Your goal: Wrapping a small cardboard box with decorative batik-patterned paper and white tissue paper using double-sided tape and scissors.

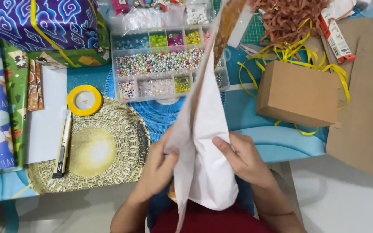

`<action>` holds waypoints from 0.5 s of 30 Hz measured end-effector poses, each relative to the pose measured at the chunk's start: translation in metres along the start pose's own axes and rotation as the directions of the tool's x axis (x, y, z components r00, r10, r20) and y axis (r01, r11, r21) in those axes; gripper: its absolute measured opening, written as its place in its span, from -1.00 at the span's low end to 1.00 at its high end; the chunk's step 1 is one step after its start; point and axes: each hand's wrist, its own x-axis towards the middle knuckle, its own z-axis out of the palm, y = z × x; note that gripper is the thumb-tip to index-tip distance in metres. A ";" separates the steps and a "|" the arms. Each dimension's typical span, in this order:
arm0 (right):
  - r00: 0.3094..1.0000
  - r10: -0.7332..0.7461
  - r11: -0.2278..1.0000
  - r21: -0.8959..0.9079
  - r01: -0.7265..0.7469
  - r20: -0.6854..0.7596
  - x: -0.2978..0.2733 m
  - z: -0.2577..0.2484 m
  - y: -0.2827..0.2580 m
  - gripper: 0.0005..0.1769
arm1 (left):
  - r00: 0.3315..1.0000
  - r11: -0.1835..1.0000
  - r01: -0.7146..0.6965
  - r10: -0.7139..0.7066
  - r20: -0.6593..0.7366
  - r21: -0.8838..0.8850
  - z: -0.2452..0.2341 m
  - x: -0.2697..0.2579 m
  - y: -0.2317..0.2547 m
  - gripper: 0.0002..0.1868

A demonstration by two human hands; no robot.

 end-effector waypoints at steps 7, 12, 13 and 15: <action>0.966 0.206 0.978 0.004 -0.208 -0.157 -0.015 -0.056 0.027 -0.74 | 0.904 0.961 0.201 -0.257 -0.342 -0.191 -0.079 -0.029 -0.010 -0.64; 0.882 0.233 0.904 -0.244 -0.352 -0.409 -0.034 -0.070 0.056 -0.84 | 0.884 0.963 0.262 -0.264 -0.386 -0.060 -0.101 -0.042 -0.033 -0.59; 0.881 0.240 0.901 -0.244 -0.359 -0.408 -0.037 -0.067 0.061 -0.84 | 0.883 0.961 0.269 -0.271 -0.384 -0.062 -0.098 -0.045 -0.030 -0.59; 0.824 0.404 0.838 -0.200 -0.508 -0.398 -0.041 -0.063 0.071 -0.78 | 0.871 0.924 0.378 -0.339 -0.356 0.047 -0.093 -0.049 -0.024 -0.52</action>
